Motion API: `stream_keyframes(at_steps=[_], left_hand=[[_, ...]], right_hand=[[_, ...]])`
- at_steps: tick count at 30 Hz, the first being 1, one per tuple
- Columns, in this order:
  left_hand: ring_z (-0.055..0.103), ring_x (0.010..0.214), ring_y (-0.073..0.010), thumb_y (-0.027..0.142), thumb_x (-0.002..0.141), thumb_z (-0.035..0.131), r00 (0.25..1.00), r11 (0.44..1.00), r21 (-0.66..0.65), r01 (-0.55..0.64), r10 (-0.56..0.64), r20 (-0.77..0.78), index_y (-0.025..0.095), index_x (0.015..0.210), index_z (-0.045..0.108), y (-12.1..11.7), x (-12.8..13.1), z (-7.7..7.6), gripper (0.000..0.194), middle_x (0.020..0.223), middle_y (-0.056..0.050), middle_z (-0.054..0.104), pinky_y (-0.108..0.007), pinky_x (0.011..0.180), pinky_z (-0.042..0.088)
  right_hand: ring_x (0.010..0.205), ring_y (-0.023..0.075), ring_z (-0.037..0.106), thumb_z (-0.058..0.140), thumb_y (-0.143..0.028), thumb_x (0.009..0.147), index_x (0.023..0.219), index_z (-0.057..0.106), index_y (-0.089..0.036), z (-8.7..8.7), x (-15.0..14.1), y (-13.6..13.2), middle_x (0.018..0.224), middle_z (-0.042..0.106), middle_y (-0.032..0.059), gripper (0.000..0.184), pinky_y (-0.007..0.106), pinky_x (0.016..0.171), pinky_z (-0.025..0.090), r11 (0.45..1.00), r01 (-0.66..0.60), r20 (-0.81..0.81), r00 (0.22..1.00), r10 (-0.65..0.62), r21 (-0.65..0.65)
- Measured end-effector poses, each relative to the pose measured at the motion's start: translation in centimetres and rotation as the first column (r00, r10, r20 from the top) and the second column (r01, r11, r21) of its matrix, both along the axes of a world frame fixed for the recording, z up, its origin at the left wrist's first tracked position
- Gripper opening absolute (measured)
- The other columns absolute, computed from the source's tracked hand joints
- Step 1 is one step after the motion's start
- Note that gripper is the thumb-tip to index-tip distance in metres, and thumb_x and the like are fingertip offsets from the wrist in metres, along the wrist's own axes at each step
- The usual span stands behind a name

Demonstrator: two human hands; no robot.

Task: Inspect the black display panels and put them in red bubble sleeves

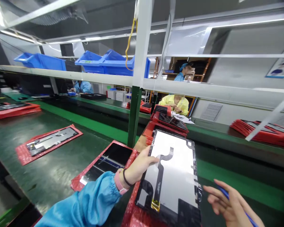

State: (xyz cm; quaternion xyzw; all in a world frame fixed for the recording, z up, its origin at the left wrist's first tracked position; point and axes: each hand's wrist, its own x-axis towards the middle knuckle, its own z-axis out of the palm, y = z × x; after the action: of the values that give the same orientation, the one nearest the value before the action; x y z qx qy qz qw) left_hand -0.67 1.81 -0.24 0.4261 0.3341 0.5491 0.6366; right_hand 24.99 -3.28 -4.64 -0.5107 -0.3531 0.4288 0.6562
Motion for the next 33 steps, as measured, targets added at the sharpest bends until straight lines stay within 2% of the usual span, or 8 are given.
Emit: stream_keyframes(at_steps=[2, 5, 10, 15, 17, 21, 26, 33], left_hand=[[0.065, 0.097, -0.0211, 0.009, 0.064, 0.066, 1.0, 0.998, 0.065, -0.015, 0.013, 0.02, 0.017, 0.109, 0.063, -0.2, 0.1, 1.0, 0.046, 0.107, -0.004, 0.071, -0.027, 0.082, 0.047], [0.062, 0.107, -0.0239, 0.015, 0.07, 0.068, 0.999, 0.985, 0.17, -0.01, 0.003, 0.04, 0.018, 0.111, 0.063, -0.4, 0.4, 2.0, 0.041, 0.114, -0.004, 0.069, -0.031, 0.092, 0.046], [0.059, 0.115, -0.0246, 0.022, 0.079, 0.068, 0.998, 0.965, 0.256, -0.059, 0.058, 0.01, 0.02, 0.114, 0.062, -0.4, 1.1, 2.6, 0.036, 0.117, -0.005, 0.069, -0.033, 0.1, 0.044], [0.056, 0.121, -0.0238, 0.026, 0.085, 0.064, 0.998, 0.948, 0.314, -0.058, 0.065, -0.013, 0.02, 0.117, 0.061, 0.1, 1.7, 2.9, 0.033, 0.124, -0.005, 0.066, -0.034, 0.106, 0.041], [0.055, 0.122, -0.024, 0.027, 0.085, 0.064, 0.998, 0.949, 0.312, -0.042, 0.055, -0.034, 0.021, 0.12, 0.06, 0.3, 1.7, 3.0, 0.035, 0.125, -0.005, 0.066, -0.034, 0.106, 0.041], [0.055, 0.123, -0.0228, 0.029, 0.085, 0.066, 0.996, 0.961, 0.274, -0.046, 0.065, -0.06, 0.023, 0.119, 0.061, 0.7, 1.2, 2.9, 0.035, 0.127, -0.002, 0.065, -0.031, 0.106, 0.041], [0.059, 0.118, -0.0236, 0.029, 0.082, 0.07, 0.998, 0.971, 0.233, -0.049, 0.059, -0.035, 0.023, 0.12, 0.061, 1.3, 0.6, 2.4, 0.039, 0.125, -0.003, 0.067, -0.031, 0.101, 0.045], [0.065, 0.107, -0.0235, 0.031, 0.079, 0.072, 0.997, 0.975, 0.212, -0.06, 0.07, -0.04, 0.021, 0.122, 0.061, 1.5, 0.4, 2.5, 0.045, 0.118, -0.004, 0.07, -0.031, 0.096, 0.048]], right_hand=[[0.063, 0.0205, 0.067, 0.07, -0.064, 0.068, 0.108, 0.064, -0.019, 1.2, -0.3, 0.0, 0.076, 0.076, 0.0093, 0.06, 0.024, 0.051, 0.055, 1.0, -0.03, 0.034, 0.999, 0.029, 0.009], [0.076, 0.0234, 0.071, 0.073, -0.057, 0.071, 0.105, 0.068, -0.019, 2.5, -1.1, 0.3, 0.083, 0.077, 0.0091, 0.052, 0.025, 0.062, 0.058, 0.998, -0.067, 0.083, 0.994, 0.067, -0.002], [0.095, 0.0278, 0.071, 0.075, -0.05, 0.072, 0.102, 0.073, -0.025, 3.2, -2.6, 0.8, 0.105, 0.076, 0.0056, 0.039, 0.028, 0.067, 0.06, 0.992, -0.102, 0.035, 0.994, 0.1, 0.073], [0.109, 0.0303, 0.066, 0.081, -0.049, 0.063, 0.093, 0.074, -0.025, 3.5, -3.9, 0.9, 0.106, 0.075, 0.0039, 0.038, 0.033, 0.079, 0.06, 0.987, 0.107, -0.073, 0.992, -0.099, 0.118], [0.11, 0.0304, 0.065, 0.083, -0.049, 0.059, 0.091, 0.074, -0.026, 3.4, -4.2, 1.0, 0.106, 0.075, 0.0036, 0.04, 0.033, 0.081, 0.059, 0.988, 0.121, -0.101, 0.989, -0.111, 0.094], [0.112, 0.031, 0.064, 0.081, -0.047, 0.065, 0.096, 0.074, -0.027, 3.0, -4.0, 0.9, 0.112, 0.074, 0.0045, 0.037, 0.037, 0.087, 0.057, 0.99, -0.021, -0.091, 0.995, 0.034, 0.14], [0.114, 0.0304, 0.062, 0.076, -0.033, 0.074, 0.109, 0.071, -0.032, 3.0, -3.3, 0.1, 0.12, 0.07, 0.0044, 0.035, 0.043, 0.092, 0.054, 0.945, -0.253, -0.063, 0.96, 0.271, 0.208], [0.105, 0.0268, 0.067, 0.074, -0.032, 0.076, 0.114, 0.069, -0.032, 4.1, -3.9, -0.8, 0.119, 0.07, 0.0037, 0.039, 0.036, 0.084, 0.056, 0.948, -0.257, 0.078, 0.966, 0.247, 0.187]])
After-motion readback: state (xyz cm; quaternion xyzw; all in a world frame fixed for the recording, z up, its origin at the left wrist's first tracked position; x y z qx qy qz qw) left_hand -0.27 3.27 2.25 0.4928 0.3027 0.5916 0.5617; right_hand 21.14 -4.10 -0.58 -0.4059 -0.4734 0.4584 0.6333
